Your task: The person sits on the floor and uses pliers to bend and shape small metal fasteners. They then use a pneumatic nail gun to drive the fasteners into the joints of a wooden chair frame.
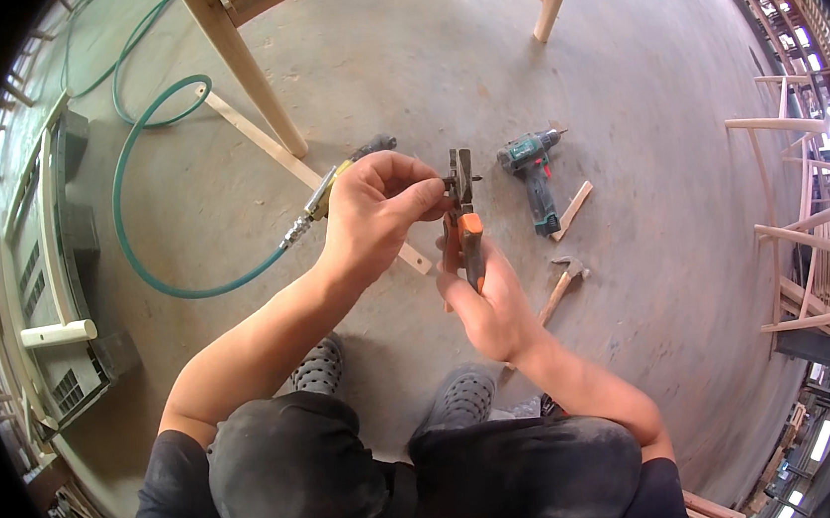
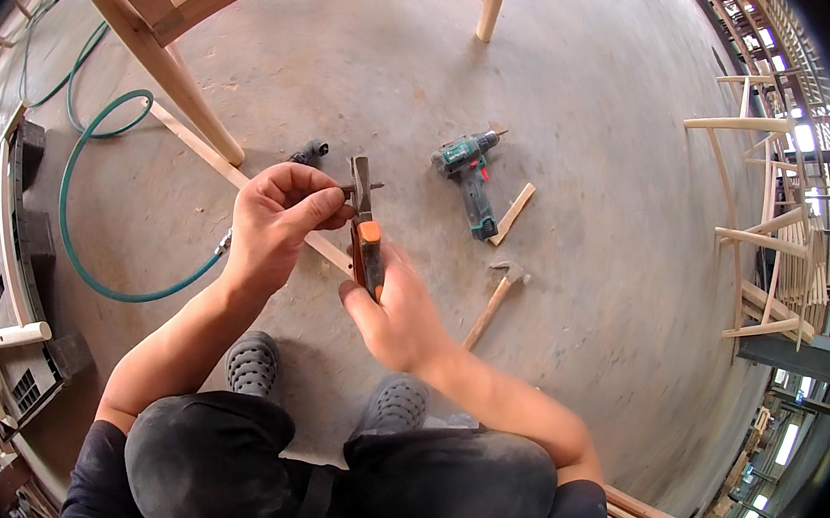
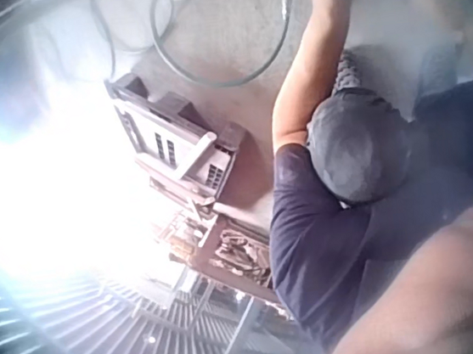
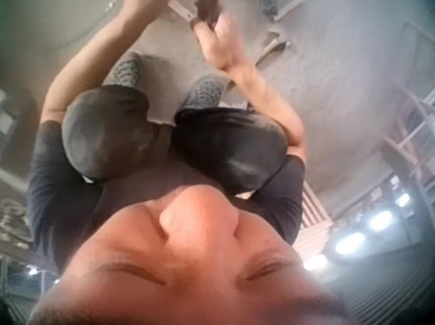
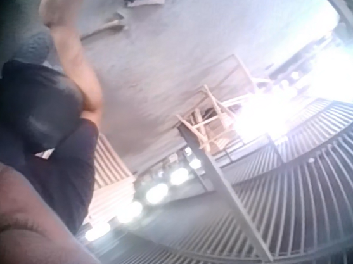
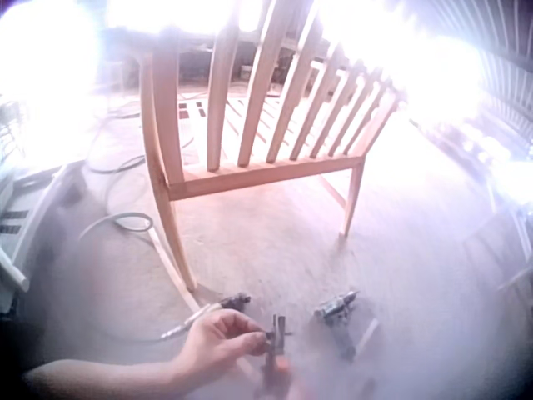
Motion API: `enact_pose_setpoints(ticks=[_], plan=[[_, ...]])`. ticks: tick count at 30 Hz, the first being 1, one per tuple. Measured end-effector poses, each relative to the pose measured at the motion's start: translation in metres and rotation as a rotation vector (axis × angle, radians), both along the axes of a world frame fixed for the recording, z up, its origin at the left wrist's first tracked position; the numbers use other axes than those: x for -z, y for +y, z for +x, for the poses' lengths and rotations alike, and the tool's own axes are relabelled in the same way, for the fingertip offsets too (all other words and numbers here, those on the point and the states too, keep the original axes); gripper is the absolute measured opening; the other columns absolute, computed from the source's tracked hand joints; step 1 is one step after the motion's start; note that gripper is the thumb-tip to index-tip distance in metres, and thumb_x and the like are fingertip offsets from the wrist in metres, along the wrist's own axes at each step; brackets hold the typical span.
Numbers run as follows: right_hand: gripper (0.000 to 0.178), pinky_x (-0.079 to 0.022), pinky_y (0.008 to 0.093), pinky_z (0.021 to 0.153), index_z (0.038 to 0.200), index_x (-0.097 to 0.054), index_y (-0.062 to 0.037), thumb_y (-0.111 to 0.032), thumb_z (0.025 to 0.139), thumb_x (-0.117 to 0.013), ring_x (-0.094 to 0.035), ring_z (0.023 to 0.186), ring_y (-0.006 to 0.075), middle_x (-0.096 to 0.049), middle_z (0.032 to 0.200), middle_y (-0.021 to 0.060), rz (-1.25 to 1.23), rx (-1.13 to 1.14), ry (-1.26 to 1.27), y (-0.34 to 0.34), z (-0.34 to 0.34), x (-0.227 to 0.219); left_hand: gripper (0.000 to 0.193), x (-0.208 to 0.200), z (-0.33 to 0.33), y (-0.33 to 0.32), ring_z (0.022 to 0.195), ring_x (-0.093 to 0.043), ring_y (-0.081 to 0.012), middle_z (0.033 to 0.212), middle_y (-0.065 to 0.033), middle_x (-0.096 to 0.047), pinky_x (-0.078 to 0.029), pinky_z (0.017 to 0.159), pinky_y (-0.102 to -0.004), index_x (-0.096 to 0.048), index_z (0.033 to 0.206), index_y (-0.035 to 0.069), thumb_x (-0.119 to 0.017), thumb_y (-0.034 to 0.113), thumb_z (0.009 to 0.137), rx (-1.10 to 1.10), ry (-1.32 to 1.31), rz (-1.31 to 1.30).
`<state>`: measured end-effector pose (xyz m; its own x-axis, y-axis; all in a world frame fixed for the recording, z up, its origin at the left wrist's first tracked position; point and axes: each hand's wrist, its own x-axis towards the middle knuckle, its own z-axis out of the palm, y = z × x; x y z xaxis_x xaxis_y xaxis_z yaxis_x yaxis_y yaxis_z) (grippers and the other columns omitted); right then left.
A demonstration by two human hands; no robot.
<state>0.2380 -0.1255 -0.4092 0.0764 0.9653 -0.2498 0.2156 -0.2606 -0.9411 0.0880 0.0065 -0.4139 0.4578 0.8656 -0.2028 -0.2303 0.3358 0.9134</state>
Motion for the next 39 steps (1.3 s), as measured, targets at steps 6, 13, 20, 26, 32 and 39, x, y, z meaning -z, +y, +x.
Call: enact_pose_setpoints(ticks=[6,13,20,26,32,39], plan=[[0.033,-0.052,0.0311,0.073,0.129,-0.052,0.0039,-0.008,0.098,-0.058,-0.061,0.081,0.014,-0.059,0.103,0.0072,-0.002,-0.022,0.014,-0.002,0.002,0.01,0.014,0.001,-0.001,0.001,0.086,-0.076,-0.0163,0.098,-0.0115,-0.076,-0.065,0.082,-0.0298,-0.069,0.107,-0.006,-0.074,0.005,0.099,0.007,0.03,0.014],[0.03,-0.052,0.0321,0.074,0.126,-0.054,0.0019,-0.007,0.098,-0.057,-0.061,0.083,0.0145,-0.059,0.102,0.007,0.013,-0.042,-0.004,0.0,0.003,0.007,0.014,-0.001,-0.001,0.0,0.086,-0.076,-0.0164,0.097,-0.0115,-0.076,-0.065,0.082,-0.0297,-0.069,0.106,-0.006,-0.075,0.004,0.099,0.014,0.041,0.0],[0.033,-0.052,0.0312,0.073,0.127,-0.053,0.0018,-0.01,0.097,-0.059,-0.062,0.082,0.0143,-0.06,0.103,0.0081,-0.008,0.001,0.011,0.001,0.0,-0.001,0.014,0.001,0.0,-0.001,0.086,-0.077,-0.0165,0.096,-0.011,-0.076,-0.065,0.081,-0.0298,-0.069,0.106,-0.005,-0.075,0.005,0.099,0.005,0.026,-0.014],[0.029,-0.048,0.0417,0.088,0.119,-0.055,0.0013,-0.011,0.093,-0.062,-0.058,0.099,0.0297,-0.06,0.105,0.0153,-0.04,0.04,0.04,0.003,-0.002,-0.001,0.014,0.002,0.004,-0.005,0.086,-0.077,-0.0169,0.097,-0.0111,-0.076,-0.065,0.081,-0.0298,-0.069,0.107,-0.006,-0.074,0.005,0.1,-0.037,0.032,-0.027],[0.024,-0.048,0.0354,0.076,0.115,-0.053,-0.0005,-0.01,0.095,-0.061,-0.057,0.086,0.02,-0.058,0.098,0.0087,-0.021,0.033,0.018,0.003,-0.003,0.002,0.015,0.0,0.007,-0.007,0.086,-0.077,-0.0166,0.097,-0.0109,-0.076,-0.066,0.081,-0.0298,-0.069,0.108,-0.006,-0.074,0.005,0.1,-0.079,0.039,-0.015],[0.02,-0.047,0.0288,0.065,0.114,-0.052,-0.0023,-0.009,0.097,-0.06,-0.056,0.074,0.0105,-0.057,0.092,0.0032,-0.008,0.014,0.013,0.004,-0.003,0.002,0.016,0.003,0.002,-0.004,0.087,-0.076,-0.015,0.098,-0.0103,-0.076,-0.065,0.083,-0.0295,-0.069,0.111,-0.005,-0.073,0.006,0.101,-0.042,0.022,-0.002]])
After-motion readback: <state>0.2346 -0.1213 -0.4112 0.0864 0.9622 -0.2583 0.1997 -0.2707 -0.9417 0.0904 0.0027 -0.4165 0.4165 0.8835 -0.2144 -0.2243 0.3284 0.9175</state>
